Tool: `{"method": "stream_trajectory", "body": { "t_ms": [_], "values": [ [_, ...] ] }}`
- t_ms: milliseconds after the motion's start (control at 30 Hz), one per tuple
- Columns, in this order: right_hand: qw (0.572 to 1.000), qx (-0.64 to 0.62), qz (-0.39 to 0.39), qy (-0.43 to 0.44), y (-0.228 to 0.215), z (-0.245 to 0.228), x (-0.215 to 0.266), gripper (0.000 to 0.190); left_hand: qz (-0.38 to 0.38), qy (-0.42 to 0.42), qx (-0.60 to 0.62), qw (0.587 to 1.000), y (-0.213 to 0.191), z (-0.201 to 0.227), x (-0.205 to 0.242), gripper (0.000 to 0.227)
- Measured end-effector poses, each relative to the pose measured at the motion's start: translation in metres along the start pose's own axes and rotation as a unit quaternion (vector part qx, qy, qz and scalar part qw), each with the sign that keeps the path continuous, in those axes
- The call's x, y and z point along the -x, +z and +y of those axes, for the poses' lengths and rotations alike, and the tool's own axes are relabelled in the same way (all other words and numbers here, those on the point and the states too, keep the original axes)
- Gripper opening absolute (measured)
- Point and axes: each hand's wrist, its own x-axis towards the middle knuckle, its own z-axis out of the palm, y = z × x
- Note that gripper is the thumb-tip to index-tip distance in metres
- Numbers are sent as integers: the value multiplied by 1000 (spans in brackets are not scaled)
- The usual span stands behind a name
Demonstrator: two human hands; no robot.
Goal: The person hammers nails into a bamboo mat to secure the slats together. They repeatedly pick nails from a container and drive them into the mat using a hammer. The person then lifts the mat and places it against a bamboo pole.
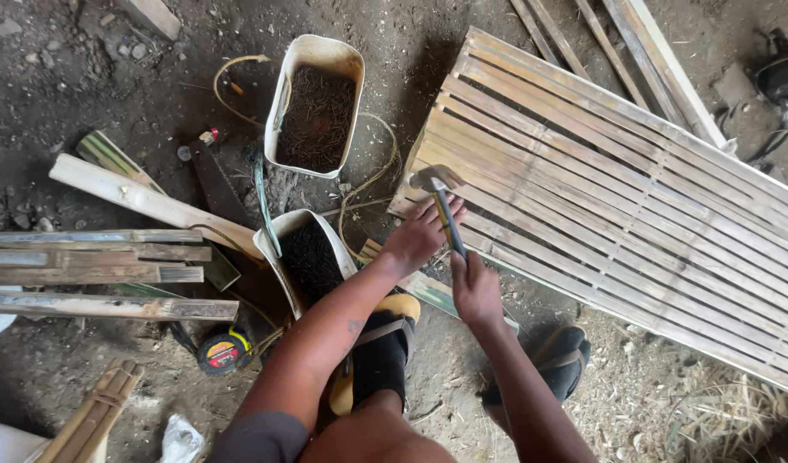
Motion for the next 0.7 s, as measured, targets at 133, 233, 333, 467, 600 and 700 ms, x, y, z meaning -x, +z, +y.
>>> {"method": "stream_trajectory", "body": {
  "t_ms": [133, 233, 333, 467, 600, 700],
  "values": [
    [996, -67, 40, -36, -3, 17, 48, 47, 92, -18, 158, 983, -27, 0, 4, 39],
    [988, -122, 62, -66, 0, 11, 68, 47, -163, -209, 200, 943, -55, -36, 9, 8],
    [951, -307, 23, 35, 16, -5, 68, 43, 267, -264, 161, 913, -69, -110, 14, 7],
    [926, -368, 5, 81, 31, -36, 52, 40, 206, -408, 245, 855, -53, -207, -11, 15],
    [927, -368, -17, 64, 33, -57, 39, 40, -65, -438, 136, 886, -28, -236, -10, 15],
    [947, -318, -14, 51, 32, -58, 34, 42, -52, -404, 137, 903, -24, -223, -3, 14]
  ]
}}
